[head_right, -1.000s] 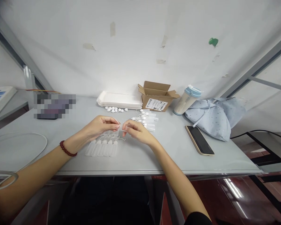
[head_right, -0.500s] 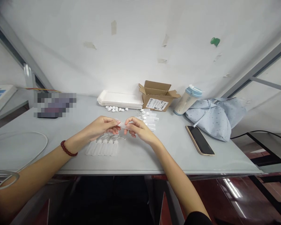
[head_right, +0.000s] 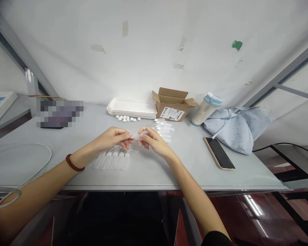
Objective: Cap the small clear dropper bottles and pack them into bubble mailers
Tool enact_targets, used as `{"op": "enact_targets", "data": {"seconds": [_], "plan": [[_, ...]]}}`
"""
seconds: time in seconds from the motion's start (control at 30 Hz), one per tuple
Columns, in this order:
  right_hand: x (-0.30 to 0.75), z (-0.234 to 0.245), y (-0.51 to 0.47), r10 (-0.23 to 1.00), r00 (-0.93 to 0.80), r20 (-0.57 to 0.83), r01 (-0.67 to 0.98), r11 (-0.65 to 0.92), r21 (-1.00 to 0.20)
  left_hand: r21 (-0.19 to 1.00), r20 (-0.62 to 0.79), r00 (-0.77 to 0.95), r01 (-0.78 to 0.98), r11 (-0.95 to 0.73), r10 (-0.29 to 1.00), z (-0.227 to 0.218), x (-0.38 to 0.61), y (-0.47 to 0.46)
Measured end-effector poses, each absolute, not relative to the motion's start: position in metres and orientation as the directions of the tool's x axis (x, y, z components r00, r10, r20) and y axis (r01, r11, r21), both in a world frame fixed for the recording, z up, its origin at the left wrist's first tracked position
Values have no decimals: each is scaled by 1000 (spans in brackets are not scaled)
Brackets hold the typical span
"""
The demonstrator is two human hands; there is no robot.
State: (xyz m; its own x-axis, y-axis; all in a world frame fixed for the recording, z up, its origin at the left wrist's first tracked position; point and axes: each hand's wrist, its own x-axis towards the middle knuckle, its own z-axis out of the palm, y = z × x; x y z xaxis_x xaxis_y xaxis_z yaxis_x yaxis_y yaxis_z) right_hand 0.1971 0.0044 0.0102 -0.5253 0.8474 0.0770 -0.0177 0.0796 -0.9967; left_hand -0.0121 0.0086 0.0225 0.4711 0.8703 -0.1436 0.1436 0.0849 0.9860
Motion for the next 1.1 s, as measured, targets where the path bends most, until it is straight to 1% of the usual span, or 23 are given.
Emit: {"op": "enact_targets", "data": {"seconds": [0.07,0.13,0.3,0.43,0.5,0.6,0.73,0.8,1.0,1.1], "plan": [[198,10,5,851,-519,80,-10,87,-996,985,-154,490,142,96,858,21,-12,9],[198,10,5,856,-511,76,-4,85,-996,988,-125,501,141,62,857,21,-12,9],[196,12,3,875,-481,52,-15,51,-999,973,16,481,196,-125,877,20,-12,7],[194,13,3,890,-454,30,-16,26,-1000,954,158,410,172,-246,898,13,-9,5],[194,14,3,897,-441,26,-22,18,-1000,946,196,397,163,-279,897,12,-8,5],[194,15,3,899,-436,29,-28,19,-999,953,154,430,172,-249,889,15,-7,5],[194,16,2,888,-457,44,-24,37,-999,979,-18,468,187,-79,883,18,-8,7],[194,16,2,883,-467,41,-14,40,-999,980,-59,473,197,-40,879,18,-8,7],[195,15,2,886,-462,32,-2,35,-999,954,-10,498,265,-141,867,22,-9,2],[194,14,3,894,-447,17,6,22,-1000,929,61,465,297,-220,883,21,-8,-2]]}}
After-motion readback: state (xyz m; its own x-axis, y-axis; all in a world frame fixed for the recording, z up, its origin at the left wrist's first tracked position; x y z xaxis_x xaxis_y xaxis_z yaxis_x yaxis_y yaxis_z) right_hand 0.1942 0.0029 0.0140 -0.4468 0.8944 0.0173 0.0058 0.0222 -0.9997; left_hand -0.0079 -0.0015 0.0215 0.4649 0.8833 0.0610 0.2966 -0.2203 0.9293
